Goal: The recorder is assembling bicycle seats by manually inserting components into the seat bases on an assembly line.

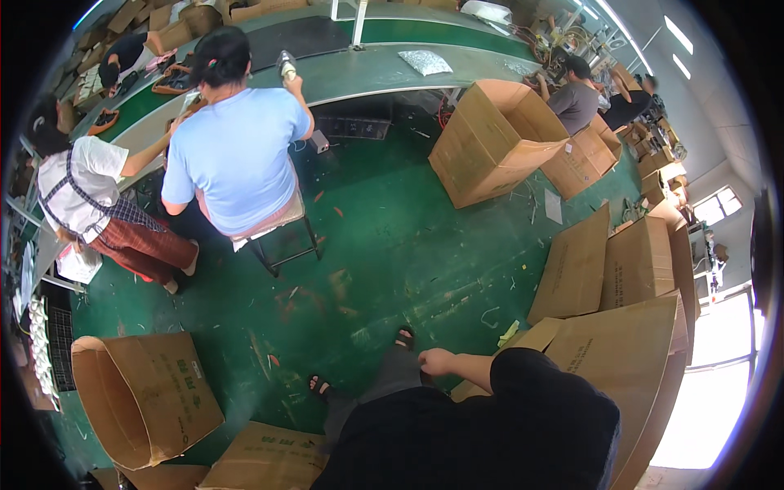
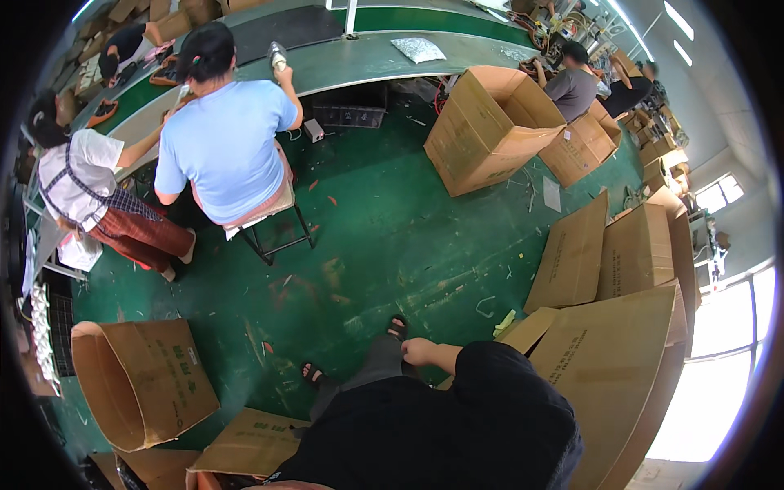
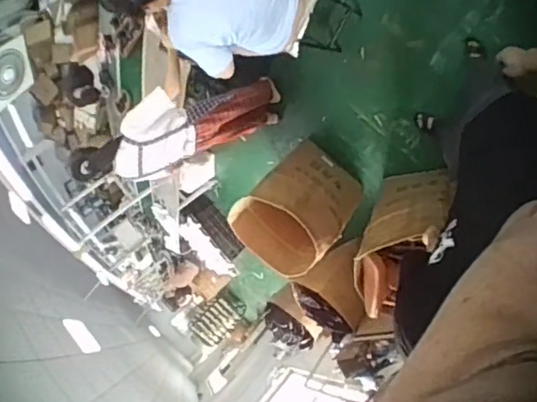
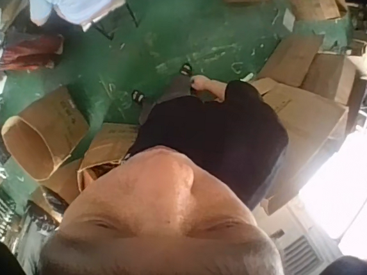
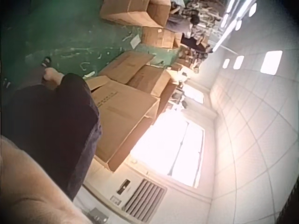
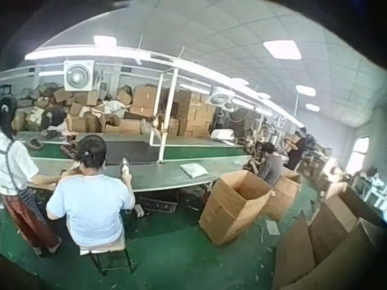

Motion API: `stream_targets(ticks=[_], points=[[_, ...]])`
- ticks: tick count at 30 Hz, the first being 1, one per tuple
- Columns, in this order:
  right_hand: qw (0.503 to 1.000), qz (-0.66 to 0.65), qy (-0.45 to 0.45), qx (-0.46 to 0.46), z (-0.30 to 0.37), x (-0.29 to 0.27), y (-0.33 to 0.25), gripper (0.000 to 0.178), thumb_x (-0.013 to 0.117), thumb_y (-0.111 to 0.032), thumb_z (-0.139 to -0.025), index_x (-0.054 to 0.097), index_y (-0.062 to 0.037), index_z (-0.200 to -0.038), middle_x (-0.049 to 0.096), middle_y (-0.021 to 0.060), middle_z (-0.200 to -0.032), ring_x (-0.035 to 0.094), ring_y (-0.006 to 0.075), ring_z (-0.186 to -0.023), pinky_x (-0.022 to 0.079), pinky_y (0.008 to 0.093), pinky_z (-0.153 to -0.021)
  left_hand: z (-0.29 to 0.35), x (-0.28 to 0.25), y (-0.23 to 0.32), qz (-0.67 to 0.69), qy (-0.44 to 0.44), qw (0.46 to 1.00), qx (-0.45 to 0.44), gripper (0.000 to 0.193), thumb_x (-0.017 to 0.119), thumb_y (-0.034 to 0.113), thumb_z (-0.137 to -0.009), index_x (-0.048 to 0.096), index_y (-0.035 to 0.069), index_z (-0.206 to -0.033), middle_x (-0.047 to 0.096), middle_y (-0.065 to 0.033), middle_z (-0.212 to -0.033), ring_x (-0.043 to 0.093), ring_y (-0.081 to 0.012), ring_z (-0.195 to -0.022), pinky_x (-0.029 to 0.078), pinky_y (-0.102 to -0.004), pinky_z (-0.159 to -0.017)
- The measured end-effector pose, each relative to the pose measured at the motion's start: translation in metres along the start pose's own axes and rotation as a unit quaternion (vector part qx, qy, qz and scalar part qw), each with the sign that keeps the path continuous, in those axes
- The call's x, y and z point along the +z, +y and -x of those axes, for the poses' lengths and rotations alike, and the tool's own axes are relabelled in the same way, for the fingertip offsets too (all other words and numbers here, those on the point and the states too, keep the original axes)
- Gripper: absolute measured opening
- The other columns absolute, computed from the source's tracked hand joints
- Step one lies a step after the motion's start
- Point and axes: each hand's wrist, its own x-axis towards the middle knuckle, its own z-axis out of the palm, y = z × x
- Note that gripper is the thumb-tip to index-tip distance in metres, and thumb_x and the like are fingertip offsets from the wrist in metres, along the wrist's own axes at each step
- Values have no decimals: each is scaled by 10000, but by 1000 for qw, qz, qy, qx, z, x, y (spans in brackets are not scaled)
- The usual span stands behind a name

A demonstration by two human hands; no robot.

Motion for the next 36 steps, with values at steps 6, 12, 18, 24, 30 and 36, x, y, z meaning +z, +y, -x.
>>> stream_targets(ticks=[6, 12, 18, 24, 30, 36], points=[[996, -67, 38, 39, 16, -7, 148, 319, 664, -275, -826, 739, -90, -1076, 737, 164, -1059, 698, 352, -1001, 553, 444, -896, 89, 61, 75, -12, 21, 999, -34, 287, 591, 232, -929, 731, 19, -1061, 744, -189, -1070, 718, -329, -1029, 561, -448, -804], [989, 13, -63, 132, 74, -64, 340, 414, 661, -307, -827, 722, -76, -1165, 728, 179, -1125, 687, 346, -1070, 541, 435, -932, 206, 125, 120, -44, 26, 994, -92, 243, 584, 180, -923, 738, 30, -1039, 751, -180, -1047, 725, -335, -1011, 567, -444, -782], [962, 195, -170, 83, 37, -222, 469, 346, 647, -258, -790, 748, -58, -1053, 730, 199, -1064, 695, 380, -983, 556, 471, -854, 255, 175, 182, -95, -5, 991, -91, 212, 578, 127, -918, 744, 42, -1017, 758, -171, -1024, 731, -341, -992, 573, -440, -760], [977, 86, 195, 10, -94, -435, 472, 286, 624, -255, -855, 637, -25, -1025, 689, 231, -1027, 649, 431, -989, 529, 516, -872, 258, 236, 231, -136, -12, 990, -35, 225, 549, 118, -928, 734, 27, -1016, 757, -182, -975, 737, -369, -921, 570, -430, -728], [961, -58, 271, 15, -109, -598, 458, 364, 649, -220, -873, 654, -49, -1194, 658, 213, -1236, 623, 397, -1144, 513, 464, -992, 240, 274, 350, 17, -57, 978, -197, 310, 512, 165, -944, 693, 41, -1164, 740, -167, -1082, 700, -352, -934, 547, -412, -803], [886, 96, 444, 90, -103, -699, 537, 551, 671, -191, -850, 529, -20, -1354, 476, 225, -1443, 476, 410, -1323, 417, 470, -1115, 281, 319, 435, -271, -95, 952, 109, 416, 514, 386, -895, 758, 164, -1147, 718, -150, -1209, 647, -350, -1113, 528, -429, -862]])
